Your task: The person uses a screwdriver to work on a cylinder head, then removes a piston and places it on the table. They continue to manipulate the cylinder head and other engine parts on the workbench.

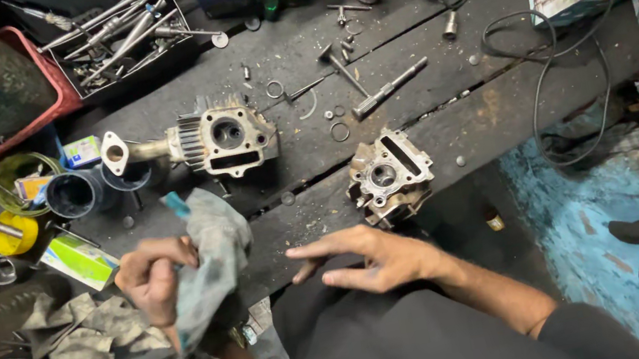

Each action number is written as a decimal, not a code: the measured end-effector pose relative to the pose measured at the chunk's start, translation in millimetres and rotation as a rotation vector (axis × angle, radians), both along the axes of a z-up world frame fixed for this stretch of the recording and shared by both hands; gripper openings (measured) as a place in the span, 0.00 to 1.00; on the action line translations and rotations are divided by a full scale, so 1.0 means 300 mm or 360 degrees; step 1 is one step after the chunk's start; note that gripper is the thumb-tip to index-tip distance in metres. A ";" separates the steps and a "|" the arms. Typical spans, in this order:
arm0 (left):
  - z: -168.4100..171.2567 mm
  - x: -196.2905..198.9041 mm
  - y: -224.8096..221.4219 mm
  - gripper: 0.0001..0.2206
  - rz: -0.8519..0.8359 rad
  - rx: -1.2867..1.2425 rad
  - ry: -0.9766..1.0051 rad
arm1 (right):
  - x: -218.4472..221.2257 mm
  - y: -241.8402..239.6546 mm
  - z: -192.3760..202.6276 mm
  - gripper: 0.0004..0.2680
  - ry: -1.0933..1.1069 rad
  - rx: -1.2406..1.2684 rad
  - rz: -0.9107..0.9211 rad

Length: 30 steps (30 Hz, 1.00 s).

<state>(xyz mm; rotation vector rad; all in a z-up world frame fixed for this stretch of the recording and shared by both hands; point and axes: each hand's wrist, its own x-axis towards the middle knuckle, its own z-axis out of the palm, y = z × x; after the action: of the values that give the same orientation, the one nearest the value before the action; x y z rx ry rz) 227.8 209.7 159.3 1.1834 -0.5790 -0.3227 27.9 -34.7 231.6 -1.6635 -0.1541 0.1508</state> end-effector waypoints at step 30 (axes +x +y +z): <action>-0.183 -0.148 -0.263 0.33 0.0878 0.1311 -0.0510 | -0.106 -0.439 -0.178 0.08 0.0031 0.0236 -0.0838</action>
<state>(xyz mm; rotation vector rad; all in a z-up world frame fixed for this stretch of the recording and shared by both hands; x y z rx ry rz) 183.4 130.7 104.3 2.1545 -0.3659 0.1337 -3.9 -166.5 178.1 -1.5019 0.2823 -0.2374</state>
